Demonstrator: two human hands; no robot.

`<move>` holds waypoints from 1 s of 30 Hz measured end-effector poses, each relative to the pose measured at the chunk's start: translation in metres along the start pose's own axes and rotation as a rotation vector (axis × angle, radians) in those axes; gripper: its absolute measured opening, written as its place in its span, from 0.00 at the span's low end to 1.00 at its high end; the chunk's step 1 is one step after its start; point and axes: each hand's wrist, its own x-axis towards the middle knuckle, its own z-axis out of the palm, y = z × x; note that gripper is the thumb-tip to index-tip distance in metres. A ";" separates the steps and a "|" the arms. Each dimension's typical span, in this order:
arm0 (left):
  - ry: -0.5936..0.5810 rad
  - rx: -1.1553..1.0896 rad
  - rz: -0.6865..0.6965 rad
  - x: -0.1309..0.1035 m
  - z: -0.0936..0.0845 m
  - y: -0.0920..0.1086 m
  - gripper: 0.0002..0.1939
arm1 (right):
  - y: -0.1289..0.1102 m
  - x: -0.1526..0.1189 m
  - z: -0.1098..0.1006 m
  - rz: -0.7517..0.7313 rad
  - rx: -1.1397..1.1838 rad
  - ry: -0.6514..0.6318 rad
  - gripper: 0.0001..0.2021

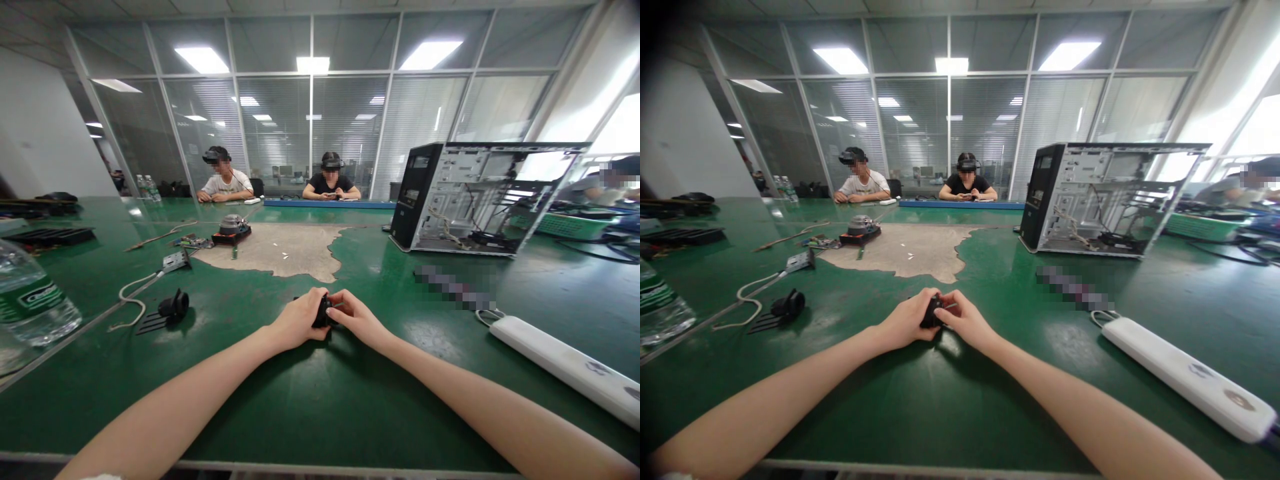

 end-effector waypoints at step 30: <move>-0.006 -0.023 -0.014 0.000 -0.003 0.002 0.31 | -0.002 -0.002 0.002 -0.034 -0.065 0.032 0.12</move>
